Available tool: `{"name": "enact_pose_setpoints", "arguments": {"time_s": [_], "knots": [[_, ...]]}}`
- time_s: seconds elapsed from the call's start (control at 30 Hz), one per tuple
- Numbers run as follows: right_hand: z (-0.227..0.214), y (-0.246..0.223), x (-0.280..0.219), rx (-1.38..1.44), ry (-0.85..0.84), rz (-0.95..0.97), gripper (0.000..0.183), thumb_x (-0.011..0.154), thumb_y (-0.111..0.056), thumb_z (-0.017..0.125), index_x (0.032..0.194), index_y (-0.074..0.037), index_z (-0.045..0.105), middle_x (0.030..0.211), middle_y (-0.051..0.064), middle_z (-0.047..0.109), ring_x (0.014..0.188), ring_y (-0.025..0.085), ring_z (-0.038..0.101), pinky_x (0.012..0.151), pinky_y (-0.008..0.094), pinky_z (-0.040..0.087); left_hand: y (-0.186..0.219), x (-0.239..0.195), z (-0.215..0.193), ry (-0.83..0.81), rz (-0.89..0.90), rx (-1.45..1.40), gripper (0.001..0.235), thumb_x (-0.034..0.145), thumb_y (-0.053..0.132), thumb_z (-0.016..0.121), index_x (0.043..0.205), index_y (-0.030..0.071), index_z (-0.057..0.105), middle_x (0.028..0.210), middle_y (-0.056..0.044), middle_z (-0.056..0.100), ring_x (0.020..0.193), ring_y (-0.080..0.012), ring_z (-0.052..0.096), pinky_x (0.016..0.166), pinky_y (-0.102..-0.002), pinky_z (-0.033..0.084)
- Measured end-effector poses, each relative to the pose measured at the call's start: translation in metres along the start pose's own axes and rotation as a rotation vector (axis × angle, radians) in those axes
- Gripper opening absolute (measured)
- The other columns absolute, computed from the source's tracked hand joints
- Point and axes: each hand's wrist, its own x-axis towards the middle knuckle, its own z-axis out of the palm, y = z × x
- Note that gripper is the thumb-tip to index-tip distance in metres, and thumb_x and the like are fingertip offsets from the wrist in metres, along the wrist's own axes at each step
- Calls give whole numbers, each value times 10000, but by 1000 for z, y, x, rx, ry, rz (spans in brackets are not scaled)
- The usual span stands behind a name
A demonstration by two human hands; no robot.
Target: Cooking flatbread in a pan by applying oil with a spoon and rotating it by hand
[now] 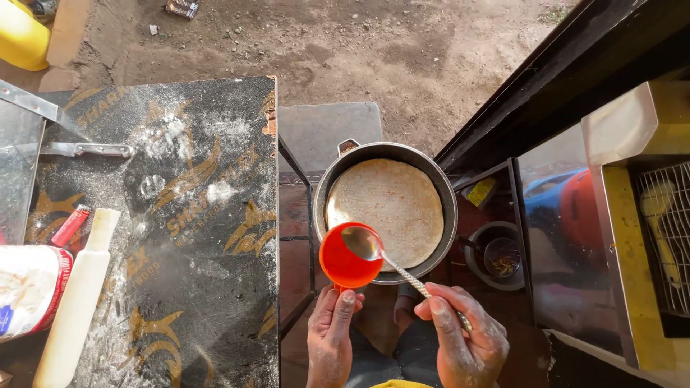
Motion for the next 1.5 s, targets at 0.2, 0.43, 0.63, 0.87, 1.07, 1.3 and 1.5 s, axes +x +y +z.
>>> {"name": "enact_pose_setpoints", "arguments": {"time_s": [0.2, 0.43, 0.63, 0.87, 1.07, 1.3, 1.5], "knots": [[5, 26, -4, -94, -57, 161, 227, 961, -151, 617, 1045, -7, 771, 731, 101, 777, 625, 124, 744, 602, 237, 653, 21, -6, 9, -28, 26, 137, 372, 975, 311, 636, 768, 15, 724, 886, -72, 601, 831, -178, 603, 763, -331, 498], [2, 28, -2, -113, -61, 180, 247, 968, -177, 613, 1060, -9, 768, 686, 81, 773, 618, 119, 738, 617, 238, 634, 17, -5, 14, -55, 45, 173, 336, 985, 276, 627, 772, 31, 718, 873, -61, 624, 808, -159, 595, 737, -296, 472], [-1, 24, 8, -116, -127, 132, 245, 980, -157, 592, 1075, -11, 765, 753, 85, 775, 665, 131, 738, 643, 251, 649, 4, 2, 14, -43, -81, 96, 357, 968, 308, 626, 897, -1, 790, 939, -67, 657, 858, -175, 652, 800, -319, 543], [-1, 37, 30, -34, -426, -161, 497, 1002, -397, 455, 1309, -53, 639, 887, 35, 757, 816, 169, 729, 813, 348, 586, -12, 7, -7, -12, -148, -269, 354, 968, 232, 617, 757, -46, 679, 903, -250, 773, 852, -320, 756, 801, -424, 605], [75, 168, 113, -522, -863, -735, 654, 972, -598, 449, 1462, -166, 444, 1484, 140, 437, 1318, 377, 436, 1070, 574, 301, -31, 6, -55, 87, -1, -356, 298, 985, 152, 618, 799, -73, 679, 775, -192, 713, 867, -391, 776, 830, -486, 640], [124, 239, 146, -874, -1538, -799, 954, 828, -900, 292, 1626, -380, 227, 1723, -3, 94, 1576, 321, 22, 1138, 760, -40, -40, -5, -96, 252, 152, -247, 392, 995, 283, 632, 779, -40, 687, 738, -137, 656, 854, -336, 760, 825, -496, 644], [147, 249, 86, -1097, -805, 167, 948, 888, -806, 273, 1660, -291, 78, 1747, 70, -40, 1577, 351, -163, 1045, 841, -121, -31, -6, -97, 295, 148, -339, 404, 963, 291, 657, 752, -52, 695, 856, -259, 749, 900, -320, 756, 825, -481, 629]]}}
